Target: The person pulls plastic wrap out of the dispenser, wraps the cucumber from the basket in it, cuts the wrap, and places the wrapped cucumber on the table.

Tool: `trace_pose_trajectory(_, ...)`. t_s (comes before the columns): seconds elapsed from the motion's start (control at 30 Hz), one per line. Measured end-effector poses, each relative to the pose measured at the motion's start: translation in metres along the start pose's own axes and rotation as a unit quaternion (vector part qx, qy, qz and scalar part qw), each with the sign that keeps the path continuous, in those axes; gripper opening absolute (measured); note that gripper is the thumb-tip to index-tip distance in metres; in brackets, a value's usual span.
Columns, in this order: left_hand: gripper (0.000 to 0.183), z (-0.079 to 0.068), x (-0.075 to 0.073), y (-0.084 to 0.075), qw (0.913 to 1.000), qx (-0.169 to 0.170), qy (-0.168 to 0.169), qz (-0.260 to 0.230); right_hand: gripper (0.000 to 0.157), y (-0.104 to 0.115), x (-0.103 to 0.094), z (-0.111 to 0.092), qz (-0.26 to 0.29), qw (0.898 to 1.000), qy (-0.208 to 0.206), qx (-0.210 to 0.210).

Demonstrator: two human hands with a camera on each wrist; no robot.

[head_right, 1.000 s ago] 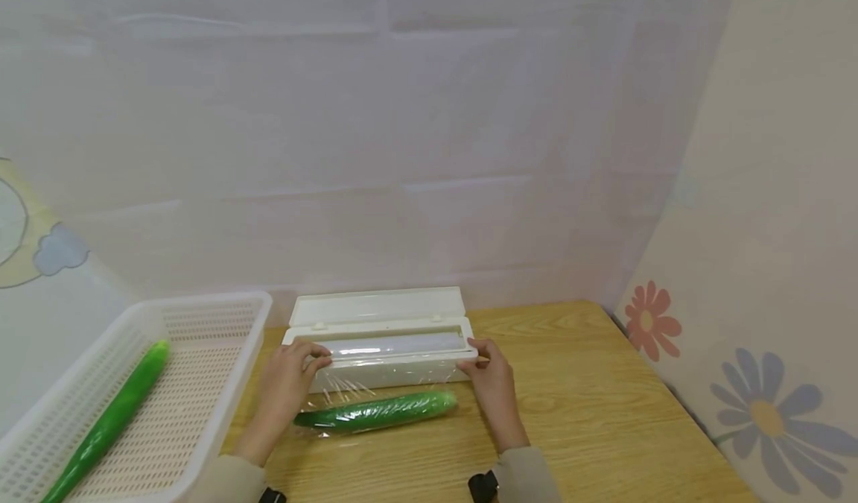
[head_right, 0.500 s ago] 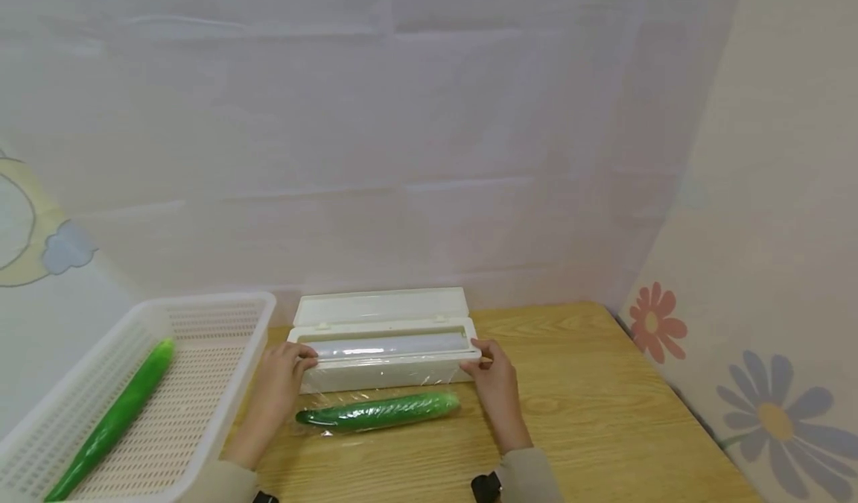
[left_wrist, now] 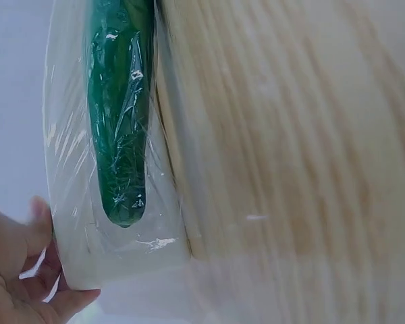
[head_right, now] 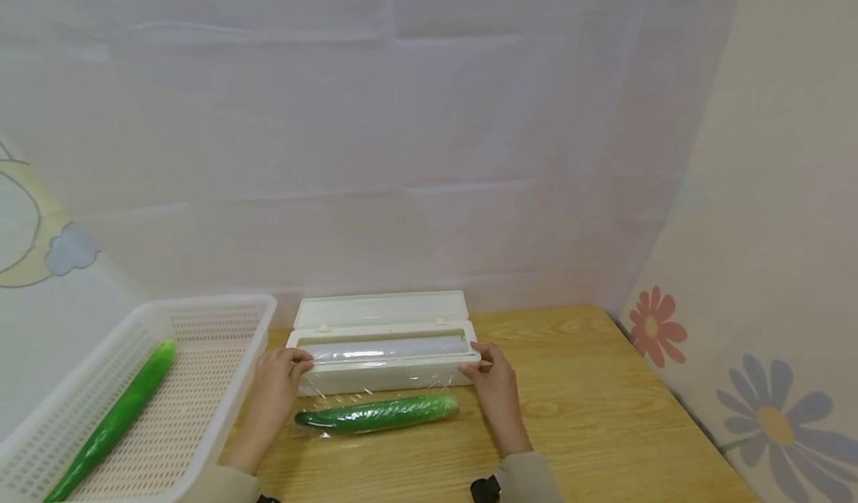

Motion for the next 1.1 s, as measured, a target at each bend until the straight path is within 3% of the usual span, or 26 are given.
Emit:
trace_pose_trajectory(0.4,0.011,-0.0008,-0.0020,0.0007,0.9995,0.004,-0.005,0.030,0.039,-0.0017,0.0018,0.0018,0.005,1.000,0.004,0.001)
trace_pose_trajectory(0.73,0.014,-0.0085,-0.0059,0.0060,0.9985,-0.038,-0.030,-0.026,0.040,-0.0008,0.0043,-0.0004,0.012,1.000,0.014,0.000)
trace_pose_trajectory(1.1,0.016,-0.0056,-0.0062,0.0096,0.9987,-0.007,-0.049,-0.015,0.039,0.0007,0.0000,-0.0004,0.013,1.000,0.011,-0.002)
Point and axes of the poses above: each hand's wrist, its own z-axis towards the middle knuckle, its own x-axis out of the palm, y = z × x, the point moved 6 cm from there along z, towards the middle knuckle, and after that the axes turned 11 degrees about x, right-handed, at the moved point
